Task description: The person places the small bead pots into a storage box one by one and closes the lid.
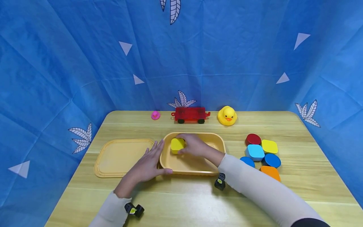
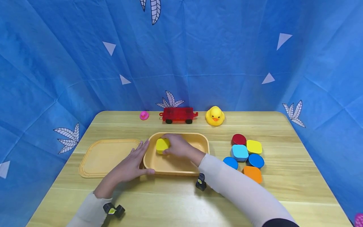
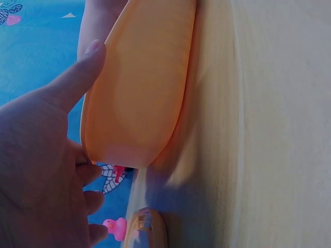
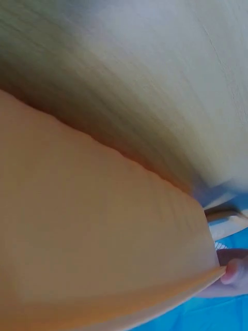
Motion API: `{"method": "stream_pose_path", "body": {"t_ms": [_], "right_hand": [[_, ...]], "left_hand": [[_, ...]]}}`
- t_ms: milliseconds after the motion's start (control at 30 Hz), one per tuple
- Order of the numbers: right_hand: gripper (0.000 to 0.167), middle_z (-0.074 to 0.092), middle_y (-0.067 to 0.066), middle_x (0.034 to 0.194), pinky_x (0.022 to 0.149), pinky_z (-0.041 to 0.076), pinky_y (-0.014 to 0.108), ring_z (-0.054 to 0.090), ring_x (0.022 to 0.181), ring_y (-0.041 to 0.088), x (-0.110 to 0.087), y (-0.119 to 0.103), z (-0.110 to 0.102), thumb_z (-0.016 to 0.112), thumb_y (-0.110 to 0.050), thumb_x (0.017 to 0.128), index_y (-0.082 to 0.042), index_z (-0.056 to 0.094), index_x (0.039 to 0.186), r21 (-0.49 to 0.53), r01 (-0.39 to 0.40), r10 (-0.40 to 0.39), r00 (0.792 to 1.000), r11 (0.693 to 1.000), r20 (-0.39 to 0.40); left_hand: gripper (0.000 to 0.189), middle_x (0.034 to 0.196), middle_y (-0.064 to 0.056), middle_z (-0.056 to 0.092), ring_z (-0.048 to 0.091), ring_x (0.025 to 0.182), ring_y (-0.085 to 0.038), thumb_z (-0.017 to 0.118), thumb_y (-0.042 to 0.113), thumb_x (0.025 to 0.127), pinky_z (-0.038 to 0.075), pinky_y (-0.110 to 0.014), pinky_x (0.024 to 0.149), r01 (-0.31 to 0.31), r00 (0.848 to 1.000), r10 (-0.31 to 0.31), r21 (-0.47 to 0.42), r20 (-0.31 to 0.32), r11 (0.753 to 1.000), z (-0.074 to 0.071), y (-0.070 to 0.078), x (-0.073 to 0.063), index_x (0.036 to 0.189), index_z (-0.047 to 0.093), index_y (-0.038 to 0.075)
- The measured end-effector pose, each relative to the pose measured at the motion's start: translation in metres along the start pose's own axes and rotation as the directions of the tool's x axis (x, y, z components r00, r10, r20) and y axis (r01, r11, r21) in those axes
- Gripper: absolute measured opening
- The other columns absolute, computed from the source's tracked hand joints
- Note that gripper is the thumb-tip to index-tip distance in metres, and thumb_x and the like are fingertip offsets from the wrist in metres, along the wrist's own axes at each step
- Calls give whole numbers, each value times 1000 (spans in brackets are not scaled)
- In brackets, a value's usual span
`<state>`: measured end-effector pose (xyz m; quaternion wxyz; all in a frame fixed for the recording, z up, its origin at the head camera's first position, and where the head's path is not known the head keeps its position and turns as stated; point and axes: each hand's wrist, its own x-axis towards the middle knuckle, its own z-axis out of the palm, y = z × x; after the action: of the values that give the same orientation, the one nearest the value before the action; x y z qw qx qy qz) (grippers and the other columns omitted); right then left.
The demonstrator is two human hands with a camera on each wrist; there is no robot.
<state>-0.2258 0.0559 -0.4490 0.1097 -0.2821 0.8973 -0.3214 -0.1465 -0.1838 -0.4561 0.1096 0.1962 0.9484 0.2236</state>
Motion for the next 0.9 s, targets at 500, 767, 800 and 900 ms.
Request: {"method": "stream_pose_path", "body": {"t_ms": [500, 767, 800, 900], "right_hand": [[66, 61, 15, 143, 117, 42, 43, 56, 133, 31, 5, -6, 9, 86, -19, 86, -1, 57, 143, -6, 1, 0, 1000, 1000, 12], [68, 60, 12, 146, 119, 40, 43, 54, 136, 30, 2, -4, 7, 86, -22, 86, -4, 56, 145, 8, -19, 19, 1000, 1000, 20], [68, 60, 12, 146, 119, 40, 43, 55, 135, 30, 2, -4, 6, 86, -22, 87, -5, 57, 145, 8, -22, 22, 1000, 1000, 20], [67, 60, 11, 146, 118, 40, 43, 56, 134, 29, -1, -2, 4, 85, -23, 87, -6, 57, 145, 19, -26, 26, 1000, 999, 15]], "left_hand": [[125, 174, -5, 4, 0, 160, -28, 67, 77, 82, 7, -57, 127, -6, 1000, 6, -13, 10, 1000, -1, 0, 1, 167, 1, 14], [124, 174, -5, 4, 1, 160, -29, 69, 74, 82, 8, -57, 127, -6, 1000, 6, -19, 8, 1000, -1, 0, 1, 167, 0, 15], [125, 174, -6, 4, 1, 160, -29, 69, 75, 82, 8, -57, 127, -5, 1000, 5, -19, 9, 1000, -1, 0, 1, 167, 0, 15], [125, 174, -6, 4, 1, 160, -29, 68, 76, 82, 8, -57, 127, 0, 1000, 0, -22, 12, 1000, -1, 0, 1, 167, -1, 16]]}}
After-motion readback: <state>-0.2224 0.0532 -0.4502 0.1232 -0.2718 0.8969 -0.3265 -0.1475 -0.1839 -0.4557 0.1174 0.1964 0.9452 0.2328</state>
